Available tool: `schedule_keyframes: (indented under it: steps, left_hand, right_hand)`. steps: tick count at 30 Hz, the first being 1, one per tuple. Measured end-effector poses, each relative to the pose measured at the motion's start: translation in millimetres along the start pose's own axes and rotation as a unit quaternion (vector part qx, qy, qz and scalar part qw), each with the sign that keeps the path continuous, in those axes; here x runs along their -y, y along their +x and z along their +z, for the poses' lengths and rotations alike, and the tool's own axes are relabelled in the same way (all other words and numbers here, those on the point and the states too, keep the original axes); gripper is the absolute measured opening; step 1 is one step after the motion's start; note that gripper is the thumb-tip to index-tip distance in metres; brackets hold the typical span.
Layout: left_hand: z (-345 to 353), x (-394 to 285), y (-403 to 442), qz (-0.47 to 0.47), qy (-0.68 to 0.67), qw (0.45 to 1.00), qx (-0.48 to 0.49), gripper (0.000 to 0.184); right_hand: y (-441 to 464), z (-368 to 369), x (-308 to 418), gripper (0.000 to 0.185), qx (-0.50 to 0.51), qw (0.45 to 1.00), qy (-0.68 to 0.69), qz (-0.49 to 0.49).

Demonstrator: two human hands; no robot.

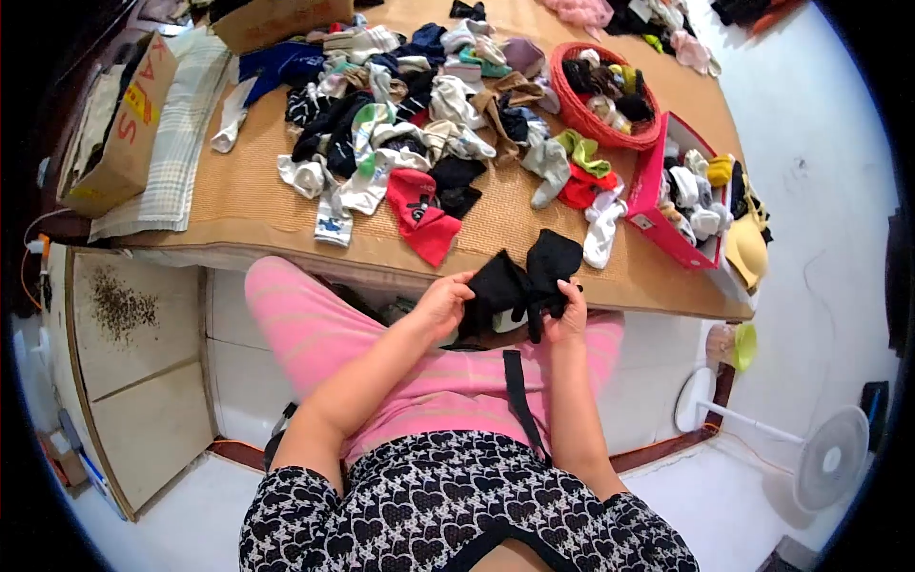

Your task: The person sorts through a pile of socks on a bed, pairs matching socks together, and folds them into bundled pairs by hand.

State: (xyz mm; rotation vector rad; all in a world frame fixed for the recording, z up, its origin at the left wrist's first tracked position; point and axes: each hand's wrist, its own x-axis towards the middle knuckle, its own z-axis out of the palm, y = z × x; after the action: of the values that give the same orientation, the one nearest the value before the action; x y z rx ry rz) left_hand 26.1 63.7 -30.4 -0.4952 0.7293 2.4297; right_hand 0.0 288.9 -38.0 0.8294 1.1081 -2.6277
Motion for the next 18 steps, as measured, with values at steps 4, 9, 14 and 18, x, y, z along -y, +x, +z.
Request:
schedule_keyframes:
  steps: [4, 9, 14, 18]
  left_hand:
    - [-10, -1, 4, 0.000, -0.029, 1.000, 0.009, 0.037]
    - [7, -19, -4, 0.040, -0.076, 0.996, 0.027, 0.029]
    - [-8, -14, 9, 0.041, -0.142, 0.988, 0.040, 0.032]
    - [6, -14, 3, 0.047, -0.174, 0.983, 0.043, 0.034]
  right_hand:
    - [-31, 37, 25, 0.024, 0.006, 0.999, 0.023, -0.043]
    - [-66, 97, 43, 0.033, 0.151, 0.986, 0.049, -0.053]
    - [-35, 85, -16, 0.019, 0.025, 0.985, -0.169, 0.037]
    - [-40, 73, -49, 0.017, -0.027, 0.978, -0.202, 0.032]
